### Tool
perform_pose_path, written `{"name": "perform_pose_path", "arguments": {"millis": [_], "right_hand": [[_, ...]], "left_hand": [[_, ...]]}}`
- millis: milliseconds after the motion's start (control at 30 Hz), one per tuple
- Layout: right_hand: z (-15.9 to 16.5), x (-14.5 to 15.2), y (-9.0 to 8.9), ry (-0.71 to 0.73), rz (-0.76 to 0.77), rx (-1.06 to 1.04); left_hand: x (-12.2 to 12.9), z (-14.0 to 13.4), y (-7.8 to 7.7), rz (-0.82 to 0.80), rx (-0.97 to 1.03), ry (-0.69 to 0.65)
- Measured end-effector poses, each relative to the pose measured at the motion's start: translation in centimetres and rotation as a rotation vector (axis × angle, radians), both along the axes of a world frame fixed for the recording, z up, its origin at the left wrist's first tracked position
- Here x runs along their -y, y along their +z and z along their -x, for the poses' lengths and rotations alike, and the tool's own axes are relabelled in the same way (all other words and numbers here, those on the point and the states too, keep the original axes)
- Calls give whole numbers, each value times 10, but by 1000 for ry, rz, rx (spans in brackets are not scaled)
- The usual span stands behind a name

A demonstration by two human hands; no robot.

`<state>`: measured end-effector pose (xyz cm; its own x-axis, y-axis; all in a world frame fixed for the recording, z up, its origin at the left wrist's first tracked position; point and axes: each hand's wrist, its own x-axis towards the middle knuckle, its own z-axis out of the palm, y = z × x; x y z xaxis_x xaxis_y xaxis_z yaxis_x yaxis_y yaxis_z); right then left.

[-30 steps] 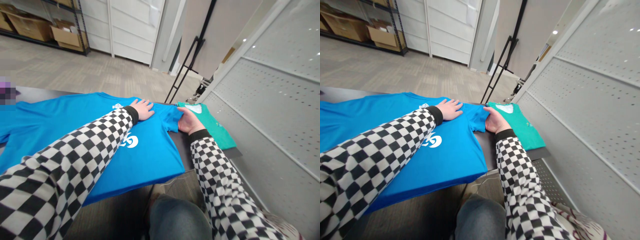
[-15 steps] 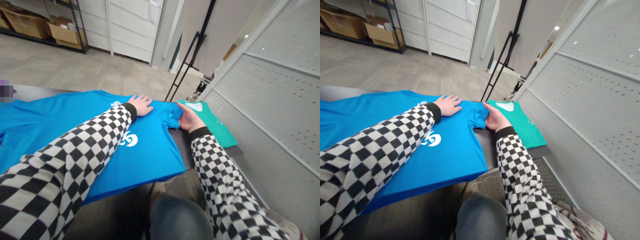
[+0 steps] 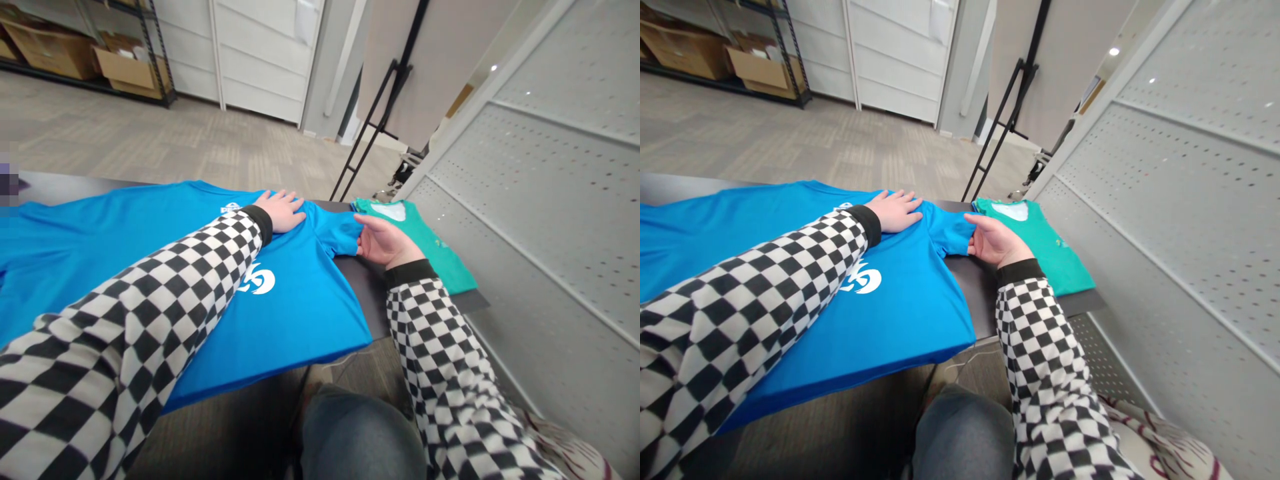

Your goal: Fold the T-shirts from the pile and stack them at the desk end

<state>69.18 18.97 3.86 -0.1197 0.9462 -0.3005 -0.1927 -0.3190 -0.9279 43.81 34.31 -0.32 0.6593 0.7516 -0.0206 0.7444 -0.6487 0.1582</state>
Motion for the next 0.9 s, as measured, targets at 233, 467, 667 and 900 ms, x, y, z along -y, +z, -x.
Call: {"name": "perform_pose_path", "arguments": {"millis": [233,467,667,900], "right_hand": [[16,6,-11,44,-106,17],[19,-3,-15,-109,-46,3],[24,-15,-20,-259,-88,-15],[15,-14,-24,-298,-99,100]], "left_hand": [[0,-1,0,-1,12,1],[3,-1,3,7,0,4],[1,-1,2,9,-9,1],[1,-1,2,11,1,8]]}}
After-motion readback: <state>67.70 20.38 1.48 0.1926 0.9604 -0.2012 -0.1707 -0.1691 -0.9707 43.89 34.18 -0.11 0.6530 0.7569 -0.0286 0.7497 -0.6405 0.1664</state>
